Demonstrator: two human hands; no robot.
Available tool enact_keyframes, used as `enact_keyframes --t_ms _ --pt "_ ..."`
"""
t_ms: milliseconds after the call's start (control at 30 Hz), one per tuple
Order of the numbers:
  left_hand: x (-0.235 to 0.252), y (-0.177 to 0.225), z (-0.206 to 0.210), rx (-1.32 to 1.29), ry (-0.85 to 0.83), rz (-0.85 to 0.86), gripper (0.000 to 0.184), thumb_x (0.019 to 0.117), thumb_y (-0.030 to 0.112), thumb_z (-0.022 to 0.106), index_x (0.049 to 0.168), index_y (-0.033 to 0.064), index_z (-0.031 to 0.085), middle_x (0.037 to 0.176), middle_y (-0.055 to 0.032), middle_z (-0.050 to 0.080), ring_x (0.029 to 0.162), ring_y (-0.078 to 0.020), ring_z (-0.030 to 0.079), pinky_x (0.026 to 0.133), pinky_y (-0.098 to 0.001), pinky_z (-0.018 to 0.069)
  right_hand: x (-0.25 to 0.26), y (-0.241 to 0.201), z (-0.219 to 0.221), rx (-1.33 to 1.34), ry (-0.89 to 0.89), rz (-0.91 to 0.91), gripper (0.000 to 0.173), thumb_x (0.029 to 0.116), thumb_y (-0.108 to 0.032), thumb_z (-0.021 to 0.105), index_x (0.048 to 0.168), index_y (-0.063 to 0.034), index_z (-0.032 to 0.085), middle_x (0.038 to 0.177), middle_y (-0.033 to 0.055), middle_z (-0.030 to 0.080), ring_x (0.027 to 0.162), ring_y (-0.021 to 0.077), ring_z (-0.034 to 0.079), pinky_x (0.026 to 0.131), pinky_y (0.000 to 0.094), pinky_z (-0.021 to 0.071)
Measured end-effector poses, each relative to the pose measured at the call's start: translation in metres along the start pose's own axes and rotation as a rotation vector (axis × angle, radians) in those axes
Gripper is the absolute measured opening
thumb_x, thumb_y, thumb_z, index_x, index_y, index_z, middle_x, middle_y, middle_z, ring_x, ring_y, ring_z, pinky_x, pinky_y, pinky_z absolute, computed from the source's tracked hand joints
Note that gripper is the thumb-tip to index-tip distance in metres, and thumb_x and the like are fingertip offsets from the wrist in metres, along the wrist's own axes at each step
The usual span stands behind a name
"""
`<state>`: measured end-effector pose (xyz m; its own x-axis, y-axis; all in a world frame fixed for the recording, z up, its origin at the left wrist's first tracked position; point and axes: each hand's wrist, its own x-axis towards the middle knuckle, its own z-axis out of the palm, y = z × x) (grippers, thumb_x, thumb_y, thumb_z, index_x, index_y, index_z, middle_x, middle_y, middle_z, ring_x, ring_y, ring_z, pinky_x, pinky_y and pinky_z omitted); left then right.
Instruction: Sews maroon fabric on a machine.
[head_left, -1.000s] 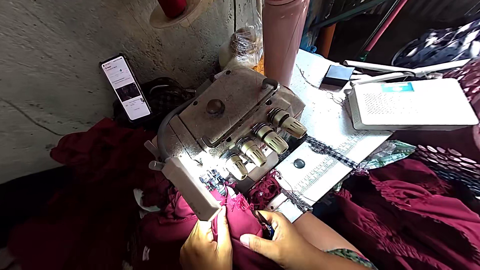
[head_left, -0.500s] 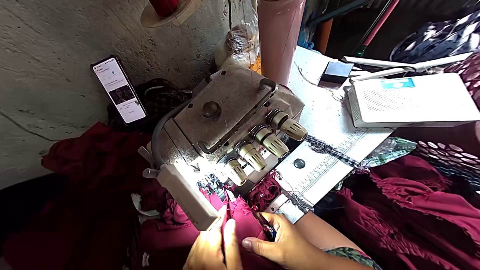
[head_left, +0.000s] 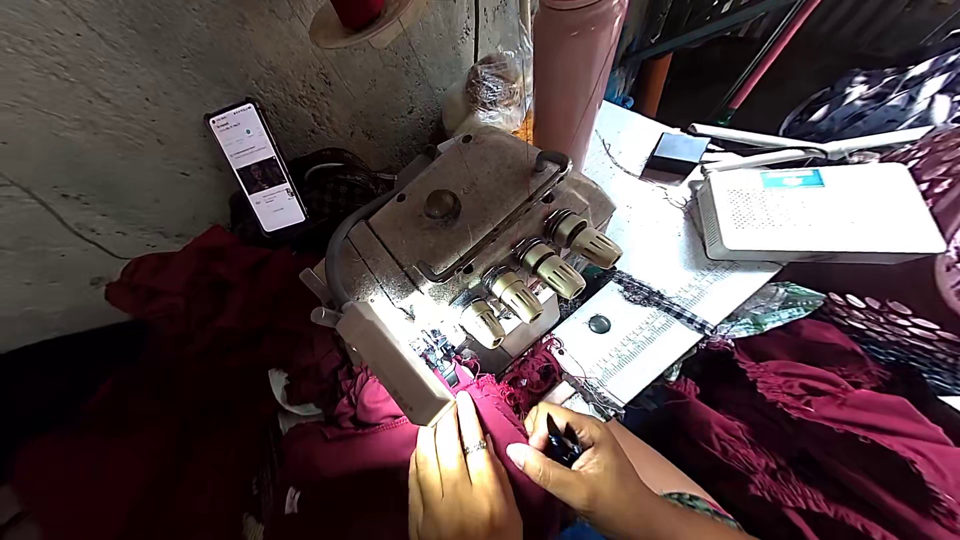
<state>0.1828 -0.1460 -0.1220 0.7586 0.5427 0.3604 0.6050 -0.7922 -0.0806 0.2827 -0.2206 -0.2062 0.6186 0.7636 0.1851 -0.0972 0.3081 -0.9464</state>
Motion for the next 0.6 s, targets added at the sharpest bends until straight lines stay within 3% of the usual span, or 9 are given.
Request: enact_keyframes --t_ms 167,367,600 --pt "-0.005 0.003 0.013 0.009 0.065 -0.024 0.046 0.1019 0.027 0.044 0.12 -0.0044 0.072 0.117 -0.0208 0.072 0.11 -0.0359 0.067 0.1 -0.0408 0.0485 0.001 -0.001 0.004 0.06 0.014 0.001 0.023 0.0863 -0.01 0.072 0.089 -0.0169 0.051 0.08 -0.0115 0.055 0.074 -0.0103 0.052 0.065 0.0051 0.0415" --pt "-0.008 0.002 0.018 0.04 0.084 -0.02 0.045 0.1017 0.027 0.044 0.122 -0.0019 0.072 0.119 -0.0193 0.072 0.111 -0.0367 0.065 0.1 -0.0411 0.0467 0.003 -0.002 0.005 0.012 -0.007 -0.049 0.022 0.0852 -0.009 0.071 0.093 -0.0159 0.051 0.084 -0.0104 0.055 0.078 -0.0111 0.052 0.067 0.0036 0.0423" --pt "-0.004 0.0 0.019 0.05 0.076 -0.034 0.044 0.1011 0.027 0.045 0.12 -0.0008 0.073 0.116 -0.0217 0.072 0.11 -0.0398 0.068 0.098 -0.0446 0.0504 0.008 -0.004 0.007 0.019 -0.012 -0.041 0.022 0.0858 -0.009 0.071 0.092 -0.0165 0.051 0.083 -0.0111 0.055 0.076 -0.0111 0.052 0.066 0.0037 0.0418"
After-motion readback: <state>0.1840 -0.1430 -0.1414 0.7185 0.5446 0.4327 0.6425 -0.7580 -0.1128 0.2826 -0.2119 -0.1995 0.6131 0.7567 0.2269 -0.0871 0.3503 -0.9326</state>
